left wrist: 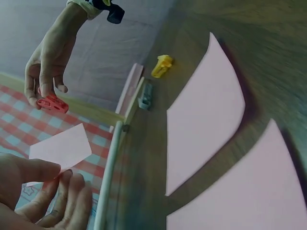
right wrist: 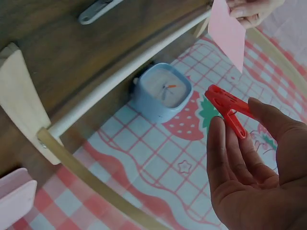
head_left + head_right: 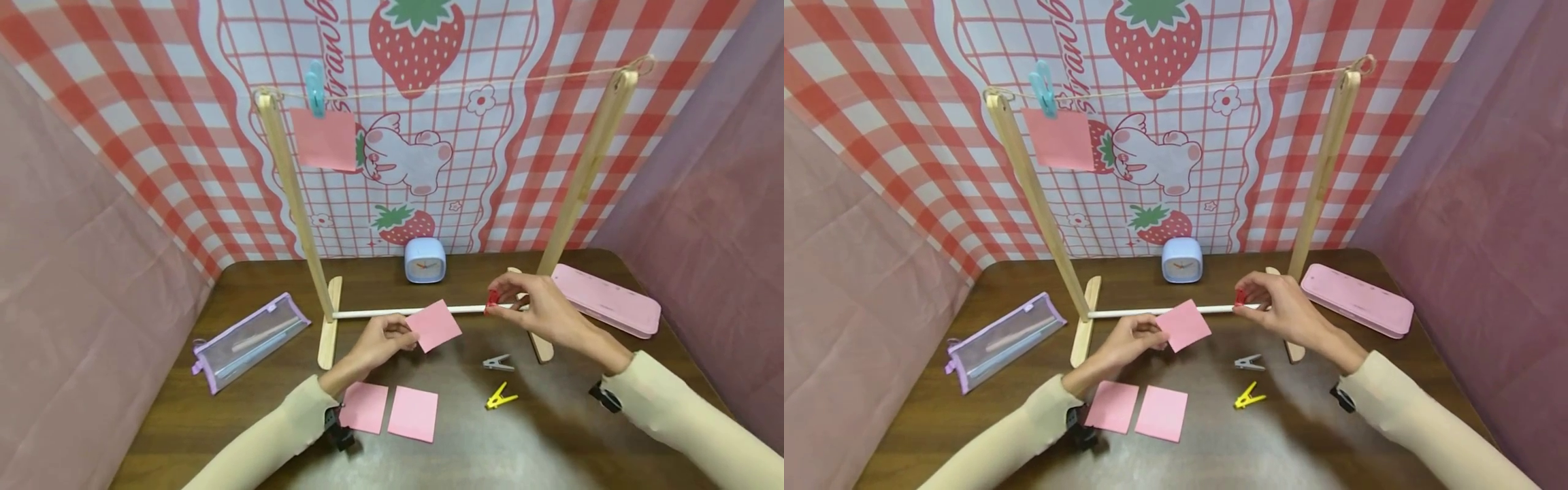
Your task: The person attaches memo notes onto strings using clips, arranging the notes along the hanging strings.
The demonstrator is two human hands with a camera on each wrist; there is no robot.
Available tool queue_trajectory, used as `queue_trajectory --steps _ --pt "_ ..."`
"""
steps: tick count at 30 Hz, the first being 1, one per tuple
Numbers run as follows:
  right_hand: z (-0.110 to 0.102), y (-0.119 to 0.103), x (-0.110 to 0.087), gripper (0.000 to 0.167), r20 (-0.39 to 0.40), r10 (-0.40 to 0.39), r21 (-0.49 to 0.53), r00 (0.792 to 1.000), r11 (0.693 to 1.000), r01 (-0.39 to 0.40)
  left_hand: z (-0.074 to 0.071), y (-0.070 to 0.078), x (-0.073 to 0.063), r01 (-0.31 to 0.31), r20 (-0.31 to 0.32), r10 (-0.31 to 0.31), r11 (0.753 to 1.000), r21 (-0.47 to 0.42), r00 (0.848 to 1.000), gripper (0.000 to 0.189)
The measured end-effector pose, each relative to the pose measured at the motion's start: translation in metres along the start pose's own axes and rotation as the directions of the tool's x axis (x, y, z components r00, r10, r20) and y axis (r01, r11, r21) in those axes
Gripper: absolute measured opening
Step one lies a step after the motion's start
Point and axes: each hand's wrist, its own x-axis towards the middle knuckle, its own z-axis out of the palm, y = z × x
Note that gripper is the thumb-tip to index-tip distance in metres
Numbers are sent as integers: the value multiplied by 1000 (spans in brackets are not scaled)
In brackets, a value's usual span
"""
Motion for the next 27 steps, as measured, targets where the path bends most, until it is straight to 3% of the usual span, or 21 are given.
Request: queue_trajectory --steps 8,11,18,27 --pt "-2 -18 11 29 -4 -44 54 999 998 44 1 10 4 -44 -33 38 979 -200 999 20" --pt "-9 -28 19 29 -22 -64 74 998 995 65 0 15 8 -100 -72 85 966 -237 994 21" --pt "-23 -54 41 27 -54 -117 46 992 992 119 -7 37 19 -232 -212 172 923 -305 962 15" --pt "-30 -76 63 24 -92 -210 24 973 977 213 -10 59 27 -348 -283 249 852 -390 926 10"
